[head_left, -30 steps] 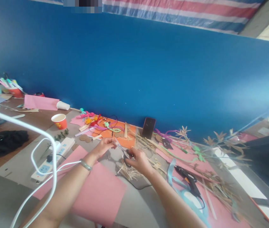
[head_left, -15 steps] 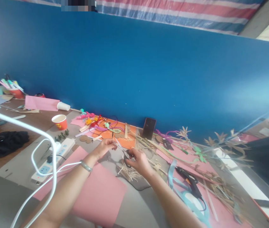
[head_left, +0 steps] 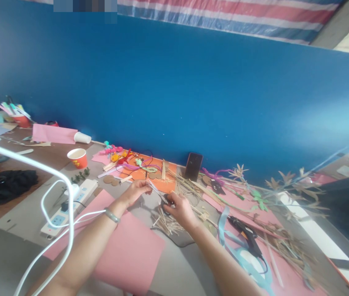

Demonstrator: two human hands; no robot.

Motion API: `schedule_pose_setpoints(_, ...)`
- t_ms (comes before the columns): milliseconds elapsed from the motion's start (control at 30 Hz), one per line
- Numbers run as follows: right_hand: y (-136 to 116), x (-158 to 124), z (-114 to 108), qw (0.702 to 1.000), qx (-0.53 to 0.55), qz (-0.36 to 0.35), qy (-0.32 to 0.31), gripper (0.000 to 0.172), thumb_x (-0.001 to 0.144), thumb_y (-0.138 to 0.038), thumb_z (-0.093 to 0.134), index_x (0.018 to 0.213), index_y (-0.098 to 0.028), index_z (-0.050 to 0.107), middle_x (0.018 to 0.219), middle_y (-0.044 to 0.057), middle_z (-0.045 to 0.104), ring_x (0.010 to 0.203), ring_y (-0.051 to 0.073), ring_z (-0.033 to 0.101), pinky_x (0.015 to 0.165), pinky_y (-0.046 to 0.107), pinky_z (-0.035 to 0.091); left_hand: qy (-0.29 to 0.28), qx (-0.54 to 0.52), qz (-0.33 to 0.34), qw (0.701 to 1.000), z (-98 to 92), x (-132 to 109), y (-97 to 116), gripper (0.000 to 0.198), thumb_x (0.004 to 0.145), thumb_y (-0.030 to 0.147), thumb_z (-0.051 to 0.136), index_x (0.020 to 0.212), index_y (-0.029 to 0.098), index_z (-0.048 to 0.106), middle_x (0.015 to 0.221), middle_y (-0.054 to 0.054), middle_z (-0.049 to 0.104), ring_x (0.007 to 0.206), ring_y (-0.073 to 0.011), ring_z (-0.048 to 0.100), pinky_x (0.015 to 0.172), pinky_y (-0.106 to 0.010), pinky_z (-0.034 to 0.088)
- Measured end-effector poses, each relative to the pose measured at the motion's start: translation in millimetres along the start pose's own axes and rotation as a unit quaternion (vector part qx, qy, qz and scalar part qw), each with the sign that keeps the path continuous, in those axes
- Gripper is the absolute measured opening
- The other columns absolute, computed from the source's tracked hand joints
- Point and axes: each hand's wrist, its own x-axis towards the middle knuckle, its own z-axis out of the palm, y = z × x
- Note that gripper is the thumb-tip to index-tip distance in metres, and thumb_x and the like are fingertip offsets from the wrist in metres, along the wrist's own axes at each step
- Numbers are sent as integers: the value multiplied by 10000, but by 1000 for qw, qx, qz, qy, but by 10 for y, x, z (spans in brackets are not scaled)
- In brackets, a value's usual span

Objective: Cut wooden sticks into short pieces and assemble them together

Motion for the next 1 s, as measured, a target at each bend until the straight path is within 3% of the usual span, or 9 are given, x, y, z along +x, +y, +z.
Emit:
schedule_pose_setpoints(200, -53, -9, -15, 1000, -18, -18, 7, 127, 738, -283, 621, 722, -201, 525, 659, 2, 591, 639, 153, 509, 606, 240, 354, 5, -1, -2, 1000, 3, 3, 5, 149, 703, 277, 651, 664, 134, 636, 603, -9, 597, 590, -110, 504, 629, -243, 383)
schedule_pose_setpoints(467, -20, -62, -5, 1000, -29, 8, 3, 89, 770, -271, 556, 721, -200, 534, 664, 7, 594, 615, 142, 512, 580, 227, 346, -3, 3, -4, 1000, 23, -33, 53, 187, 705, 318, 670, 689, 136, 630, 619, -7, 590, 598, -104, 498, 647, -241, 391)
schedule_pose_setpoints(600, 209, -52, -201, 990, -79, 117, 20, 130, 768, -306, 550, 697, -198, 543, 606, 3, 591, 541, 133, 498, 511, 224, 294, 13, -1, -14, 1000, 25, -35, 83, 221, 709, 354, 653, 686, 140, 601, 628, -12, 577, 611, -112, 501, 644, -242, 394)
schedule_pose_setpoints(700, 477, -67, -455, 970, -159, 182, -18, 117, 723, -285, 588, 668, -193, 544, 584, 10, 582, 533, 140, 503, 488, 226, 265, 22, 0, -18, 1000, 29, -27, 90, 196, 728, 337, 611, 695, 147, 576, 640, -7, 578, 608, -114, 510, 634, -242, 390)
schedule_pose_setpoints(867, 841, -158, -742, 938, -242, 241, -63, 88, 648, -235, 644, 626, -179, 580, 632, 33, 604, 591, 155, 549, 498, 228, 266, 27, 15, -7, 1000, 53, -40, 96, 174, 768, 327, 516, 711, 164, 540, 674, -6, 586, 627, -128, 533, 642, -255, 402)
schedule_pose_setpoints(1000, 979, -212, -820, 931, -214, 271, -119, 80, 627, -224, 645, 605, -172, 589, 583, 16, 605, 546, 142, 558, 488, 221, 279, 25, 63, 13, 998, 62, -72, 145, 216, 792, 352, 514, 699, 162, 554, 645, 1, 573, 610, -119, 521, 632, -250, 390)
